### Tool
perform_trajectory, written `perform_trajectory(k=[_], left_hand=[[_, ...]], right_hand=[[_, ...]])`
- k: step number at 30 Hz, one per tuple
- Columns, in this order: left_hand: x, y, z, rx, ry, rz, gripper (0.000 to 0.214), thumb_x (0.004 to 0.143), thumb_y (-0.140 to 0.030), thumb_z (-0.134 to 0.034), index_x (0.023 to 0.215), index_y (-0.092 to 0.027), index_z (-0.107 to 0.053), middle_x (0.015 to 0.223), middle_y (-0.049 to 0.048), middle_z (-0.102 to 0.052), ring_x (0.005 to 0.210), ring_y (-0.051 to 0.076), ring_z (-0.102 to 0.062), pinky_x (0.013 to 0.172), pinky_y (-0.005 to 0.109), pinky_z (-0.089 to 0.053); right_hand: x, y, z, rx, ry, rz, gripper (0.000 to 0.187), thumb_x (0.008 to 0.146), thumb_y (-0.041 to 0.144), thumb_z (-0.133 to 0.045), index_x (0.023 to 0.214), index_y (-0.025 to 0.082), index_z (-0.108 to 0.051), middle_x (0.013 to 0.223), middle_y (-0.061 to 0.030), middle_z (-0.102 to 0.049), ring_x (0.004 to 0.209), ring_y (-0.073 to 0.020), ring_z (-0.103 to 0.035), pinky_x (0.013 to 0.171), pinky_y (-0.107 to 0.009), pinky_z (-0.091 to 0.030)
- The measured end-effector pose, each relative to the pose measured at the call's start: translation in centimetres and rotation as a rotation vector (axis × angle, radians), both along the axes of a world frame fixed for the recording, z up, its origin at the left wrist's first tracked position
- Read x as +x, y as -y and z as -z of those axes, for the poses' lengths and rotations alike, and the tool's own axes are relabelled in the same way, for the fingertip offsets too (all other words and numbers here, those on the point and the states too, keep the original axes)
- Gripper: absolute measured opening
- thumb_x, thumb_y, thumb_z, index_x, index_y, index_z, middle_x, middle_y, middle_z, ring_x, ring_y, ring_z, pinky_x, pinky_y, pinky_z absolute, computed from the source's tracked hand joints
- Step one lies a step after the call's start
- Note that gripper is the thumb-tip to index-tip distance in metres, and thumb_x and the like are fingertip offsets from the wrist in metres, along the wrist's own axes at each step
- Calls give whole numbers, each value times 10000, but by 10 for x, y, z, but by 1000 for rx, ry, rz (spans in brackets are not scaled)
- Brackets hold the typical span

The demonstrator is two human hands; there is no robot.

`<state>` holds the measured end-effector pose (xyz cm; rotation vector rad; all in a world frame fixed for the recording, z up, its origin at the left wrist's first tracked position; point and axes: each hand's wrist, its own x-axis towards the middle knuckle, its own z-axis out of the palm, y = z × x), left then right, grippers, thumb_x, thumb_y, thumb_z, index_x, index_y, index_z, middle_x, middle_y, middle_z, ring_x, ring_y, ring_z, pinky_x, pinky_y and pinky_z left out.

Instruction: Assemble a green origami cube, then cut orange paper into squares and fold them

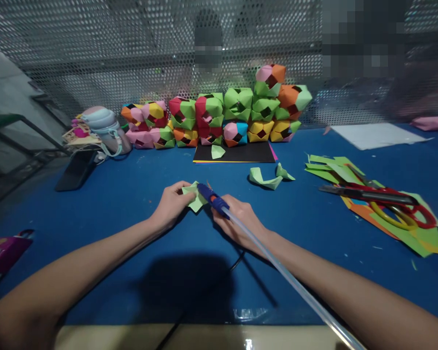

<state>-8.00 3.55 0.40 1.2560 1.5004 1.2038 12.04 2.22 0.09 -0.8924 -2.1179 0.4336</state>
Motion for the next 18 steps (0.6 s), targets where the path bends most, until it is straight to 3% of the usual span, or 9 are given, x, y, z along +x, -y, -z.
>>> perform_trajectory(k=[13,18], left_hand=[[-1,1,3,18,-2,13,121,652,-228,-648,746,-156,-673,602,-32,-599,535,104,-521,512,216,-375],[-1,1,3,45,-23,8,102,660,-220,-640,733,-157,-674,614,-32,-604,546,103,-520,526,217,-381]], right_hand=[[2,2,-2,108,38,21,150,892,274,-470,764,215,-524,648,-9,-579,502,-118,-527,486,-216,-390],[2,3,-6,74,72,12,145,880,267,-466,760,211,-525,650,-16,-578,506,-124,-521,486,-223,-384]])
